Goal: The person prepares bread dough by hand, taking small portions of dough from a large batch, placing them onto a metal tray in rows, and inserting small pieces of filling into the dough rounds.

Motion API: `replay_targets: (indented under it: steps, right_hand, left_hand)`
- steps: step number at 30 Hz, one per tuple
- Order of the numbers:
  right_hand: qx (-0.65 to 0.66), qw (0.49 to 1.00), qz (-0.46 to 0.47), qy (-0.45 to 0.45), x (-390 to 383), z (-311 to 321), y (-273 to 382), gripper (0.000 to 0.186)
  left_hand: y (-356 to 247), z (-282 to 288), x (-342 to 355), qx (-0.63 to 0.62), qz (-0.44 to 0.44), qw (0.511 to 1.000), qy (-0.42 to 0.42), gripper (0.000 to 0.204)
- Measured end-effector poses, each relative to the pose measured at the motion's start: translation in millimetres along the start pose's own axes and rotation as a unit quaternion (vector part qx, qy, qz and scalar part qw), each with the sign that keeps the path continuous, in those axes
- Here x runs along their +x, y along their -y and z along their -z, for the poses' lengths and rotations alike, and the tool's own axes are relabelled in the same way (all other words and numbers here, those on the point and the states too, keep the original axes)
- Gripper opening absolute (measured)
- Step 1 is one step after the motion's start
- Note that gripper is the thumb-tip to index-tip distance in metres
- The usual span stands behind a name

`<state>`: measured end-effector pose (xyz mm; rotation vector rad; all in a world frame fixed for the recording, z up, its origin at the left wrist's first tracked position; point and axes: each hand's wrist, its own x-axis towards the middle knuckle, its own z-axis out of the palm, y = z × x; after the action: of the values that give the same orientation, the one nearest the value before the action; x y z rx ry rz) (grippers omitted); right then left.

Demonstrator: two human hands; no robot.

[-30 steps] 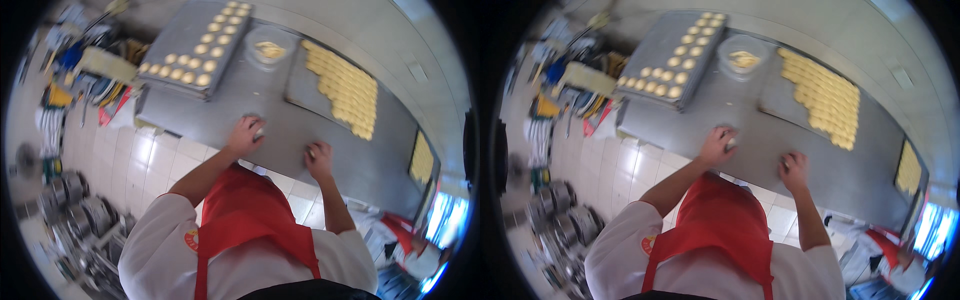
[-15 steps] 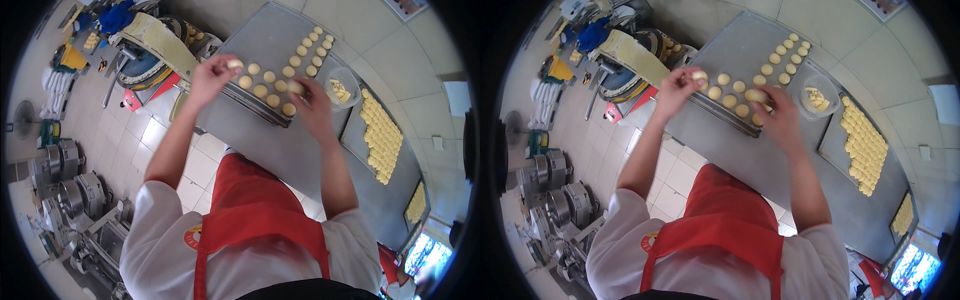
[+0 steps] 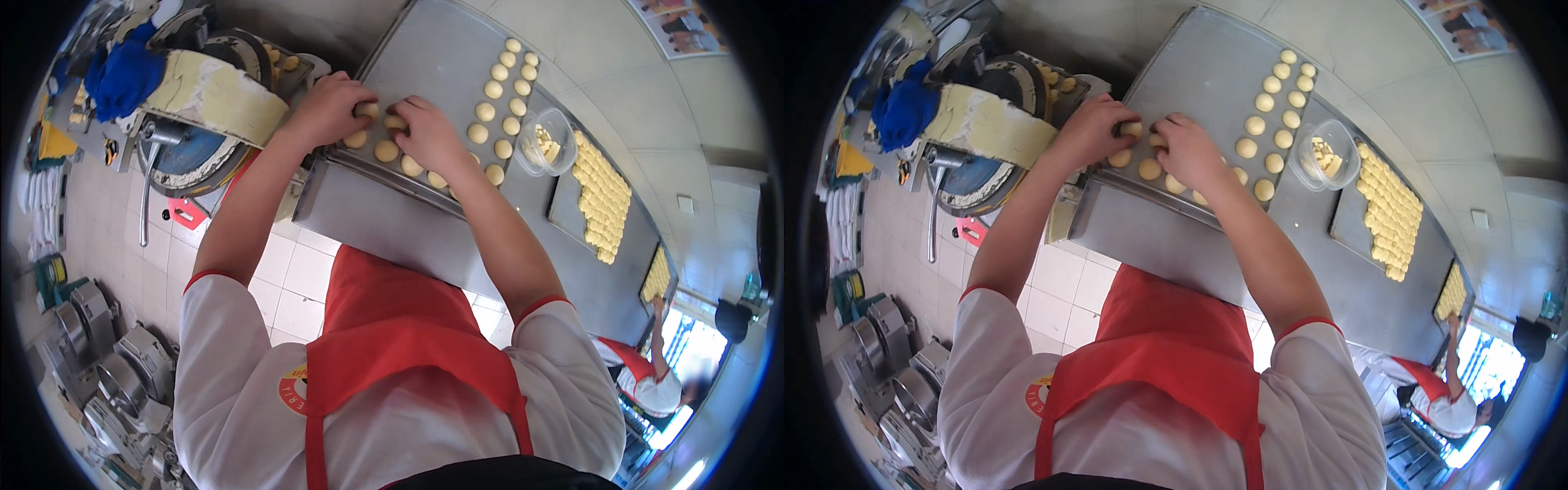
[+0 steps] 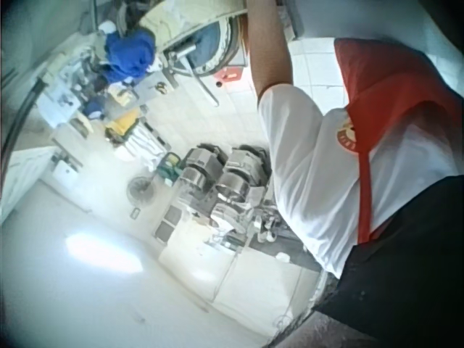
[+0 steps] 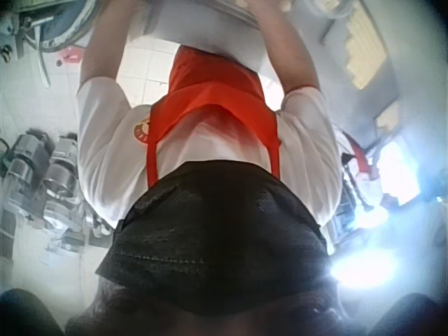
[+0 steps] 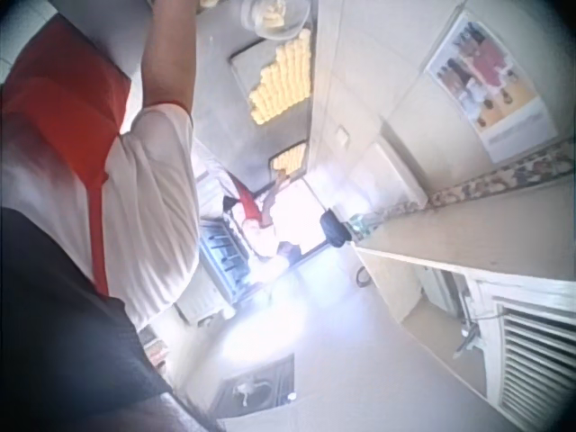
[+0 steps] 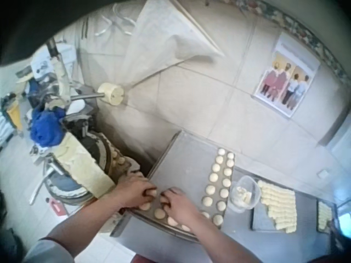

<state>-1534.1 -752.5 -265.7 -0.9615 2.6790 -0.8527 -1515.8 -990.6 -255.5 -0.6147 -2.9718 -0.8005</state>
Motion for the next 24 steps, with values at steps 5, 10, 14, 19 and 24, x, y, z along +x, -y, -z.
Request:
replay_targets:
  steps: [5, 10, 14, 19, 24]
  right_hand:
    - [0.039, 0.986, 0.029, -0.157, -38.6, 39.0, -19.1, 0.035]
    - [0.057, 0.858, -0.241, -0.450, -154.1, 124.4, -160.8, 0.029]
    - [-0.216, 0.845, -0.372, -0.318, -256.2, 156.2, -323.7, 0.041]
    - [-0.324, 0.884, -0.327, -0.076, -253.1, 171.4, -389.2, 0.045]
    - [-0.160, 0.913, -0.270, -0.262, -272.5, 183.3, -373.1, 0.033]
  left_hand:
    - [-14.8, 16.4, -11.5, -0.107, -0.029, 0.987, -0.114, 0.057]
    - [-31.7, 30.0, -97.3, -0.142, 0.060, 0.950, -0.272, 0.045]
    - [-98.4, -6.4, -128.9, -0.173, 0.065, 0.959, -0.216, 0.042]
    - [-229.0, -72.4, -126.0, -0.242, 0.077, 0.952, -0.171, 0.038]
    - [-335.7, -169.0, -68.8, -0.345, 0.029, 0.934, -0.090, 0.041]
